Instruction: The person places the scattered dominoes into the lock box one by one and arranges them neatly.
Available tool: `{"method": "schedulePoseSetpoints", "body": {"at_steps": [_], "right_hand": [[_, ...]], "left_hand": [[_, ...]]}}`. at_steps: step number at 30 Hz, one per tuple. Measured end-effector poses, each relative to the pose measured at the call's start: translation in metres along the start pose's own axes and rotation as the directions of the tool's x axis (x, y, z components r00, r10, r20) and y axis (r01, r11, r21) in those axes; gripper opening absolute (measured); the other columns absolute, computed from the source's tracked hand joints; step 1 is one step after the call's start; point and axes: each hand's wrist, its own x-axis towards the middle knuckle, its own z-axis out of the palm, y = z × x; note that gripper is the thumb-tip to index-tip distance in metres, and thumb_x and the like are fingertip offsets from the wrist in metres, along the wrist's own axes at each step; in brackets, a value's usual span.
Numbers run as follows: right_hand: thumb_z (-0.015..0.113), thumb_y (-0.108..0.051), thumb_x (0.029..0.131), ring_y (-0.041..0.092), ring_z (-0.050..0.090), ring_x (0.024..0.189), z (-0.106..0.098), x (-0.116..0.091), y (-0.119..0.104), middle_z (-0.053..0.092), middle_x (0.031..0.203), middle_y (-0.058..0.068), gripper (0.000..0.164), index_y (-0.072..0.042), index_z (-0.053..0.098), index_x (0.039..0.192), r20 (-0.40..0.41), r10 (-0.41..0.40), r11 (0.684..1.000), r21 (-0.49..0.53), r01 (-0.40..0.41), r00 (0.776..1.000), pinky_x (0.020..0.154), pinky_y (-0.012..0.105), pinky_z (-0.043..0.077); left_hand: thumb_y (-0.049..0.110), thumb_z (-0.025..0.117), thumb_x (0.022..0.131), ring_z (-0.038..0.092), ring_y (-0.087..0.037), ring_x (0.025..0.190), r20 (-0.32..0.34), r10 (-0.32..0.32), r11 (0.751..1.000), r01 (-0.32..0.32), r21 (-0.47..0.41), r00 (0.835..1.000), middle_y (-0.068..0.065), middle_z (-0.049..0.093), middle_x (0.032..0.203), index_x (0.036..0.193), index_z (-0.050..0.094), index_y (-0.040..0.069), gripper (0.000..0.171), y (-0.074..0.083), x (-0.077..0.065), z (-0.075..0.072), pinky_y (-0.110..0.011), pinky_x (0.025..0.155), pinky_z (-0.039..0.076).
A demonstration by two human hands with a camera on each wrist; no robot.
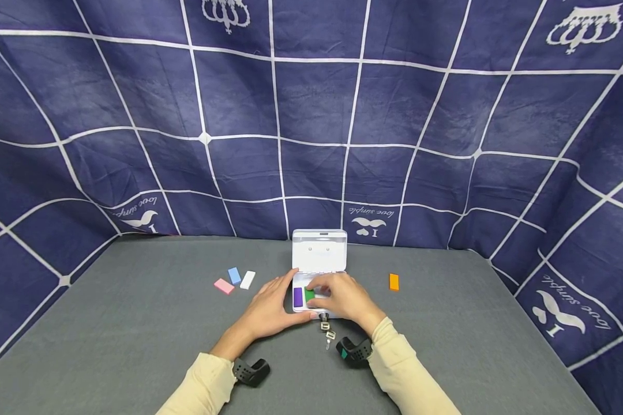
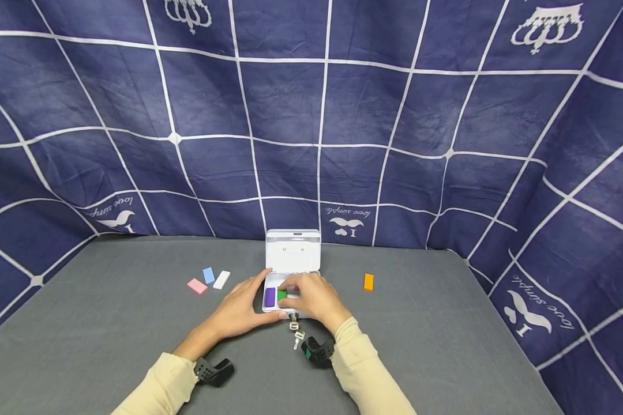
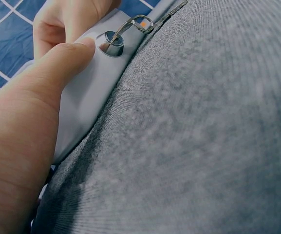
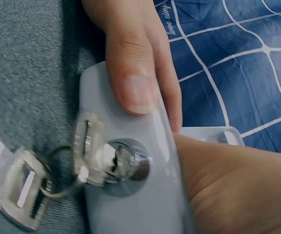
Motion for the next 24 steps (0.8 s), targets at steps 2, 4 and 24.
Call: {"method": "schedulePoseSetpoints", "body": {"at_steps": [2,4,24], "right_hand": [[0.082,-0.033,0.083,0.011,0.067,0.086,0.0015,0.0005,-0.0001,0.076,0.1,-0.005,0.028,-0.021,0.077,0.108,-0.014,-0.008,1.0,-0.004,0.008,1.0,0.075,0.029,0.054],[0.082,-0.034,0.083,0.009,0.066,0.083,0.0029,0.0012,0.0003,0.076,0.098,-0.006,0.027,-0.022,0.078,0.107,-0.021,-0.017,1.0,-0.009,0.017,1.0,0.073,0.026,0.053],[0.078,-0.027,0.087,0.016,0.07,0.1,0.0047,0.0025,0.0001,0.076,0.111,-0.005,0.025,-0.02,0.077,0.111,-0.002,-0.017,1.0,-0.006,0.017,1.0,0.086,0.039,0.056]], "left_hand": [[0.075,0.071,0.072,0.041,-0.035,0.144,-0.001,0.0,1.0,0.0,0.003,1.0,-0.011,0.046,0.155,0.158,0.029,0.022,0.11,0.0001,0.0004,-0.0003,-0.057,0.116,0.034],[0.076,0.071,0.072,0.041,-0.035,0.145,0.004,-0.004,1.0,0.004,0.005,1.0,-0.011,0.045,0.155,0.158,0.028,0.022,0.11,0.0002,0.0006,-0.0004,-0.058,0.115,0.035],[0.076,0.07,0.072,0.039,-0.035,0.146,0.012,-0.008,1.0,0.008,0.002,1.0,-0.011,0.044,0.157,0.159,0.027,0.023,0.111,-0.0007,0.0012,0.0007,-0.057,0.117,0.032]]}}
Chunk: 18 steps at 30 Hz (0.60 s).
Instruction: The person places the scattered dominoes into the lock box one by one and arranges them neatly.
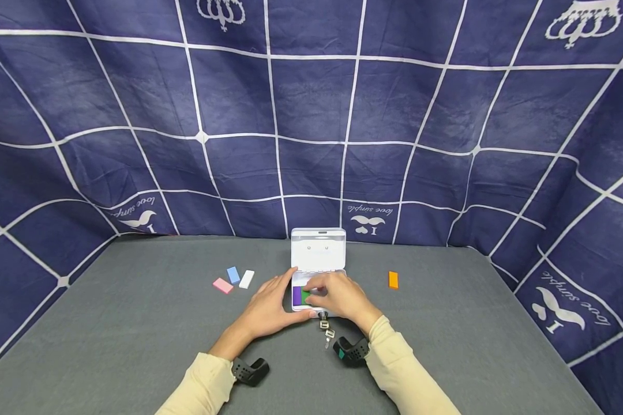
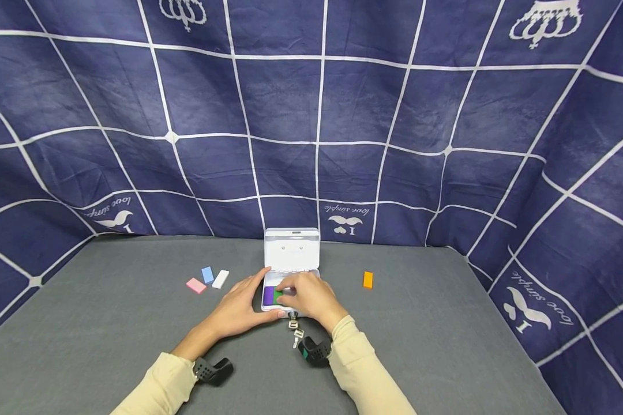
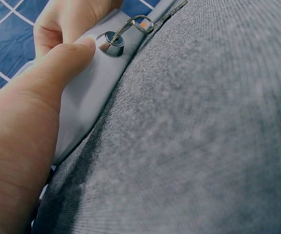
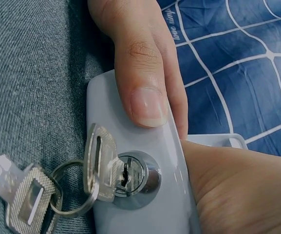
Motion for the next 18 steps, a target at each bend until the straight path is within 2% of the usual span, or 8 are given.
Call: {"method": "schedulePoseSetpoints", "body": {"at_steps": [4,10,18], "right_hand": [[0.078,-0.028,0.087,0.013,0.068,0.091,-0.0011,0.0009,-0.0002,0.076,0.107,-0.003,0.029,-0.02,0.076,0.114,0.004,0.027,1.0,-0.004,-0.027,1.0,0.079,0.034,0.055],[0.079,-0.033,0.086,0.013,0.069,0.092,-0.0023,0.0008,-0.0008,0.076,0.103,-0.001,0.034,-0.018,0.075,0.116,-0.003,0.045,0.999,0.005,-0.045,0.999,0.081,0.035,0.055],[0.076,-0.032,0.088,0.014,0.069,0.096,-0.0027,-0.0014,0.0023,0.076,0.108,0.0,0.033,-0.016,0.074,0.117,-0.015,0.03,0.999,0.018,-0.03,0.999,0.084,0.038,0.057]], "left_hand": [[0.075,0.071,0.072,0.039,-0.035,0.146,-0.002,0.002,1.0,-0.002,0.004,1.0,-0.012,0.044,0.156,0.159,0.027,0.023,0.11,0.0001,0.001,-0.0008,-0.056,0.117,0.033],[0.074,0.071,0.073,0.04,-0.034,0.145,-0.009,0.009,1.0,-0.009,0.014,1.0,-0.012,0.046,0.155,0.159,0.027,0.022,0.11,0.0004,0.0014,-0.0015,-0.054,0.119,0.032],[0.076,0.07,0.072,0.041,-0.036,0.144,-0.013,-0.003,1.0,0.003,0.019,1.0,-0.012,0.047,0.154,0.158,0.028,0.023,0.11,0.0006,-0.0004,0.0008,-0.057,0.115,0.036]]}}
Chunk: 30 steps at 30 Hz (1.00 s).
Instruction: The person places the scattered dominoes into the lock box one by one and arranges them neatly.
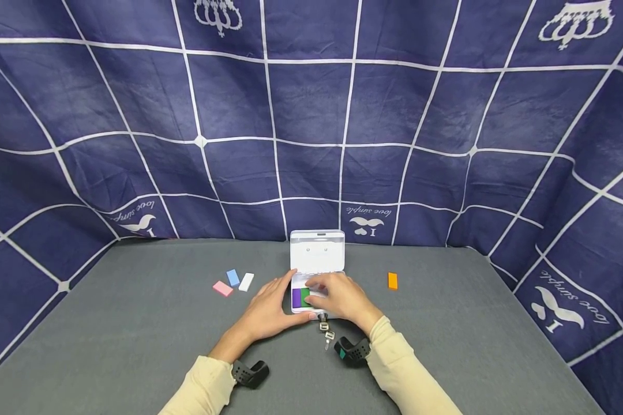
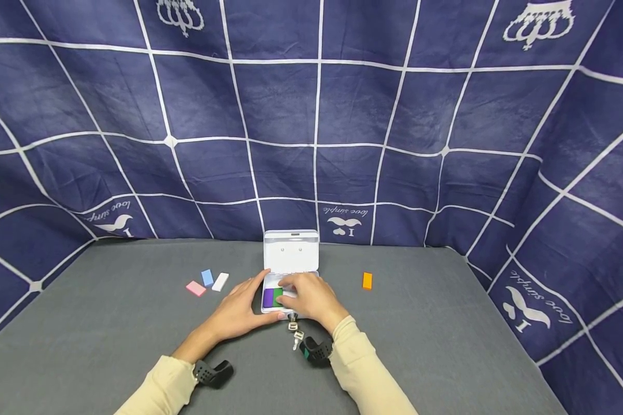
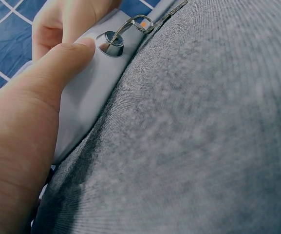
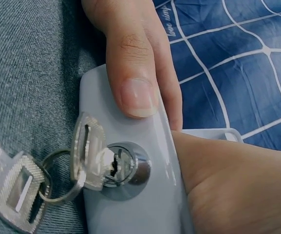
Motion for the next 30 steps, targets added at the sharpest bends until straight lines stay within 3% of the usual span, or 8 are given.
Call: {"method": "schedulePoseSetpoints", "body": {"at_steps": [11,30], "right_hand": [[0.074,-0.025,0.09,0.019,0.07,0.095,-0.013,-0.002,0.0,0.076,0.11,0.001,0.029,-0.013,0.074,0.116,-0.04,-0.064,0.998,-0.005,0.064,0.997,0.082,0.036,0.056],[0.074,-0.026,0.09,0.019,0.071,0.097,-0.033,-0.006,0.001,0.076,0.11,0.001,0.03,-0.012,0.074,0.116,-0.071,-0.063,0.998,-0.028,0.061,0.995,0.082,0.036,0.058]], "left_hand": [[0.078,0.069,0.072,0.042,-0.036,0.143,-0.005,-0.002,1.0,0.002,-0.004,1.0,-0.012,0.047,0.154,0.158,0.028,0.023,0.11,-0.002,-0.001,0.002,-0.057,0.115,0.036],[0.078,0.07,0.072,0.043,-0.034,0.143,-0.013,0.021,1.0,-0.021,0.002,1.0,-0.011,0.048,0.153,0.158,0.029,0.021,0.111,-0.003,0.002,0.004,-0.055,0.116,0.036]]}}
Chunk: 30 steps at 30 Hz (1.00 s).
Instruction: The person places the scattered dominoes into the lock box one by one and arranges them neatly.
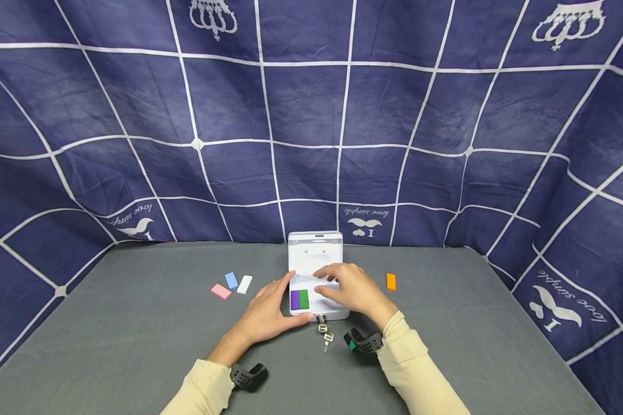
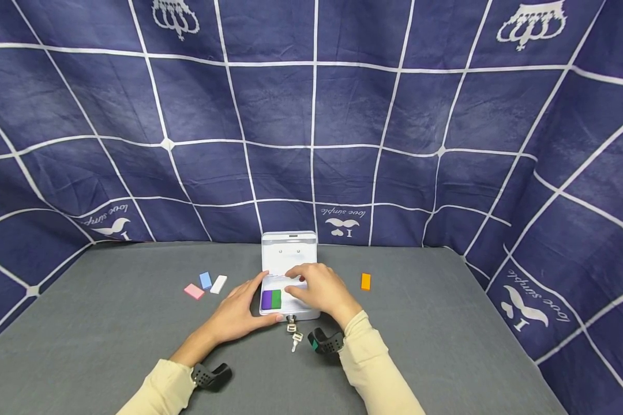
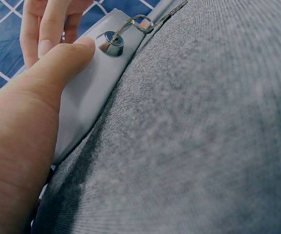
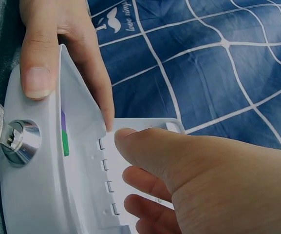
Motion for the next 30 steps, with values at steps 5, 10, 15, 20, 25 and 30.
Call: {"method": "schedulePoseSetpoints", "body": {"at_steps": [5,10,15,20,25,30], "right_hand": [[0.074,-0.025,0.09,0.02,0.071,0.097,-0.004,-0.001,0.001,0.076,0.11,0.001,0.03,-0.012,0.074,0.116,0.002,0.005,1.0,-0.002,-0.005,1.0,0.082,0.037,0.057],[0.074,-0.025,0.09,0.02,0.07,0.096,-0.01,-0.001,0.005,0.076,0.11,0.002,0.03,-0.012,0.074,0.117,-0.013,0.016,1.0,-0.024,-0.016,1.0,0.082,0.037,0.056],[0.074,-0.027,0.09,0.018,0.069,0.095,-0.015,-0.003,0.009,0.076,0.109,0.001,0.03,-0.013,0.074,0.117,-0.022,0.03,0.999,-0.028,-0.03,0.999,0.08,0.035,0.055],[0.075,-0.026,0.09,0.02,0.069,0.095,-0.018,-0.005,0.012,0.076,0.109,0.002,0.03,-0.013,0.074,0.117,-0.028,0.05,0.998,-0.03,-0.051,0.998,0.081,0.037,0.056],[0.075,-0.026,0.089,0.02,0.069,0.094,-0.02,-0.005,0.015,0.076,0.108,0.001,0.03,-0.014,0.074,0.116,-0.036,0.067,0.997,-0.041,-0.069,0.997,0.082,0.038,0.056],[0.075,-0.027,0.089,0.021,0.07,0.094,-0.022,-0.005,0.017,0.076,0.108,0.003,0.031,-0.012,0.074,0.116,-0.039,0.071,0.997,-0.036,-0.073,0.997,0.082,0.039,0.056]], "left_hand": [[0.078,0.069,0.071,0.042,-0.034,0.143,0.011,-0.014,1.0,0.014,0.0,1.0,-0.011,0.047,0.154,0.158,0.029,0.022,0.111,0.001,0.0,0.0,-0.056,0.116,0.035],[0.078,0.069,0.071,0.042,-0.035,0.143,0.011,-0.02,1.0,0.02,0.001,1.0,-0.012,0.047,0.154,0.158,0.028,0.023,0.111,0.001,0.0,0.0,-0.056,0.115,0.036],[0.078,0.069,0.071,0.042,-0.036,0.143,0.007,-0.025,1.0,0.025,0.004,1.0,-0.012,0.047,0.154,0.158,0.029,0.023,0.111,0.002,-0.001,-0.001,-0.057,0.114,0.037],[0.078,0.069,0.071,0.042,-0.036,0.143,0.012,-0.027,1.0,0.027,0.007,1.0,-0.011,0.047,0.154,0.158,0.028,0.023,0.111,0.002,0.0,-0.001,-0.057,0.114,0.037],[0.078,0.069,0.071,0.042,-0.036,0.143,0.013,-0.023,1.0,0.023,0.009,1.0,-0.011,0.047,0.154,0.158,0.028,0.023,0.11,0.002,0.0,-0.001,-0.057,0.115,0.036],[0.078,0.07,0.071,0.043,-0.036,0.143,0.011,-0.02,1.0,0.02,0.008,1.0,-0.011,0.047,0.154,0.158,0.029,0.023,0.11,0.002,0.0,-0.002,-0.056,0.115,0.036]]}}
